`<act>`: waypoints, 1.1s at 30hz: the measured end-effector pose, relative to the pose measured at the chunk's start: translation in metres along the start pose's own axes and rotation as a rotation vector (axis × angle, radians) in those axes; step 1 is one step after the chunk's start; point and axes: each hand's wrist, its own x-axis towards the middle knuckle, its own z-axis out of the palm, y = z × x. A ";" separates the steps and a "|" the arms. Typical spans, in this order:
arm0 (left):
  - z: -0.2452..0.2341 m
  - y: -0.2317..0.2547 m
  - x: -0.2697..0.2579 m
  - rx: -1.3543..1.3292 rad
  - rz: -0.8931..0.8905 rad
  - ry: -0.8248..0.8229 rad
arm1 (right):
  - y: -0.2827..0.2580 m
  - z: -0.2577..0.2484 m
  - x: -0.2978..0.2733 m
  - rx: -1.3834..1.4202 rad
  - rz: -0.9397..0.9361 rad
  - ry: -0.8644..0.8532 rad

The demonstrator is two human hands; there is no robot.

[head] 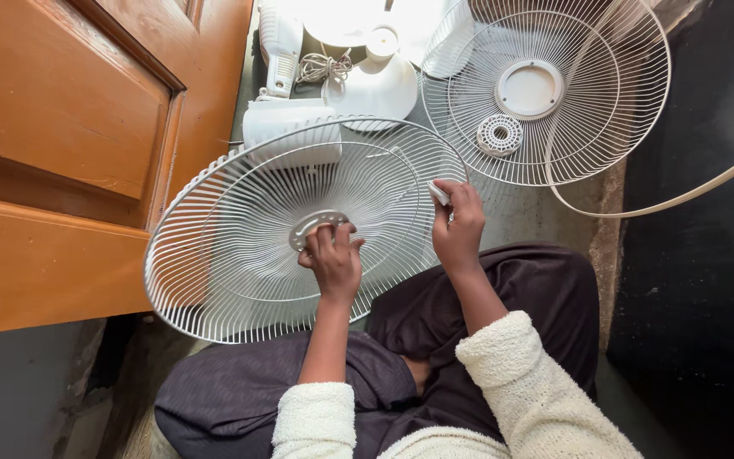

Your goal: The person sits on the floor and assembles a fan by handling a metal grille and several white plastic components belonging to the motor and base.

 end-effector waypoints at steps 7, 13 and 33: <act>0.012 0.004 -0.006 -0.138 -0.047 -0.240 | 0.020 0.004 -0.019 -0.216 0.073 0.001; 0.017 0.006 -0.001 -0.112 -0.091 -0.323 | 0.036 0.008 -0.020 -0.372 0.157 -0.118; 0.035 -0.011 0.009 -0.076 -0.253 -0.360 | 0.033 0.057 -0.018 -0.282 0.183 -0.368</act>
